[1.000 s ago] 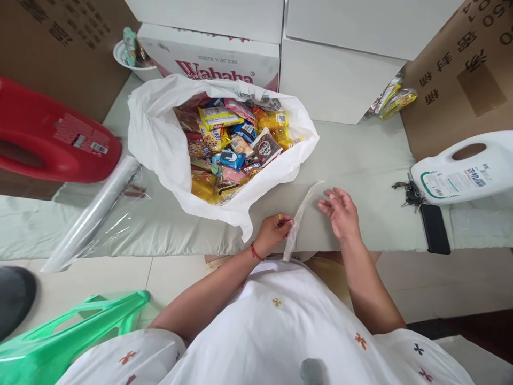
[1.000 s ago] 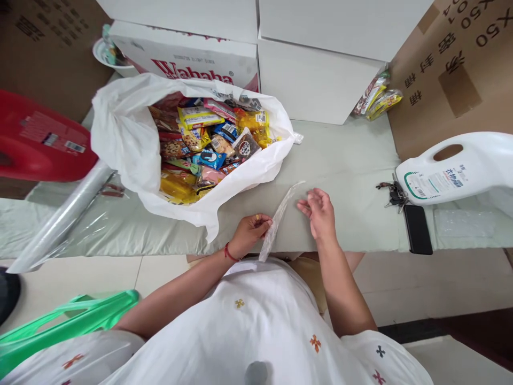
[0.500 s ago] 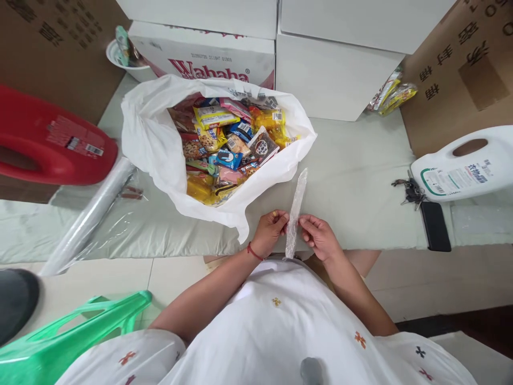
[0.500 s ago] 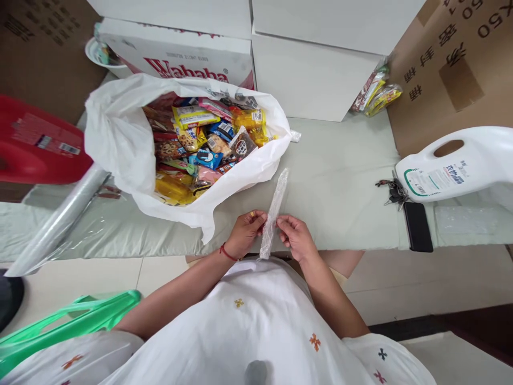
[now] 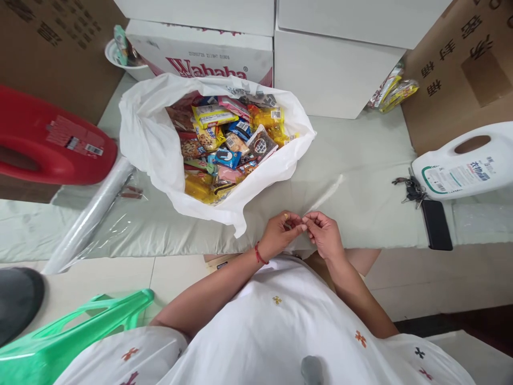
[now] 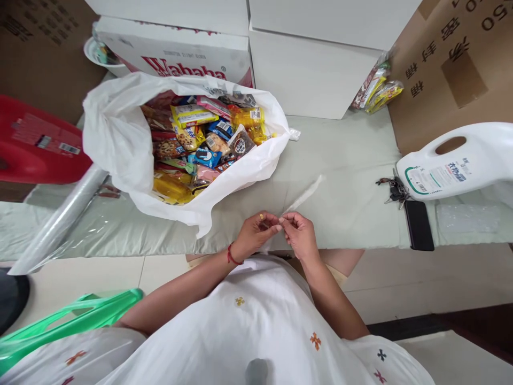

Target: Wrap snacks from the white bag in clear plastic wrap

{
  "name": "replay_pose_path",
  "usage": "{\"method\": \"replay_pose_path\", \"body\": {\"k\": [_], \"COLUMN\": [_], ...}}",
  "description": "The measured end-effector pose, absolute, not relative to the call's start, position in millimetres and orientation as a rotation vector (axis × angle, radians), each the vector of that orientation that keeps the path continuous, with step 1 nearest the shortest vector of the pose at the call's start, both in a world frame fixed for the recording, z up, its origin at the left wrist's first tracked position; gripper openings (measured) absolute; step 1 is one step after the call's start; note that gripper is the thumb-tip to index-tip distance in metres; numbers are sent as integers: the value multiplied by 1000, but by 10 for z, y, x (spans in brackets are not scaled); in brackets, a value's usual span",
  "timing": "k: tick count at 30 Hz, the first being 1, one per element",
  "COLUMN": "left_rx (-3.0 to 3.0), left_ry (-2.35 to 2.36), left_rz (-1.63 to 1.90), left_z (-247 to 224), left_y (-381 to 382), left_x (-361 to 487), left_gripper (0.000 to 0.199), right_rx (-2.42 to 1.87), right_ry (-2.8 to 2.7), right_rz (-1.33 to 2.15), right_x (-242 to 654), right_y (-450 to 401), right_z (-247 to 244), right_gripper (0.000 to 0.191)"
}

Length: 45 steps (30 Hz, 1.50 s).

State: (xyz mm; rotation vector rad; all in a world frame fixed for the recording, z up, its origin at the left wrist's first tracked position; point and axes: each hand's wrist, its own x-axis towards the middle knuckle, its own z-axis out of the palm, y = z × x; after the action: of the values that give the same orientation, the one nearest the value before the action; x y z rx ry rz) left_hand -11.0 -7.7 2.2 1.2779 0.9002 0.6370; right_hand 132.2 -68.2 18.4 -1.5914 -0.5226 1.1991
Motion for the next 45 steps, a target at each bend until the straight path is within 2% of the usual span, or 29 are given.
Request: {"method": "replay_pose_path", "body": {"k": [7,12,18,24,28,37,45], "left_rx": [1006,950,869,988,1023,1131,838], "left_ry": [897,859,884,1047,1079,939,923], "left_rz": [541,506,564,675,690,450,569], "left_z": [-88,-61,-86,-83,-101,-51,-93], "left_y": [-72,-56,-84,-71,-76,-164,-145], "left_x": [-44,-73,-69,-17,38,-11,6], "left_gripper": [38,37,41,25,25,45,49], "right_rx": [-1518,-1490,-1464,-1776,-1862,-1789,-1686], "right_ry": [-459,-412,-435,-939,-1199,-1005,-648], "right_rz": [1240,1260,1258,1042,1076,1069,1114], "right_x": [1344,1333,1325,1352,1347,1400,1396], "right_y": [-677,-681,-693,-935,-1045,-1039,-1141], "right_z": [129,86,92,259,273,204,174], "right_gripper": [41,39,40,35,23,27,37]}}
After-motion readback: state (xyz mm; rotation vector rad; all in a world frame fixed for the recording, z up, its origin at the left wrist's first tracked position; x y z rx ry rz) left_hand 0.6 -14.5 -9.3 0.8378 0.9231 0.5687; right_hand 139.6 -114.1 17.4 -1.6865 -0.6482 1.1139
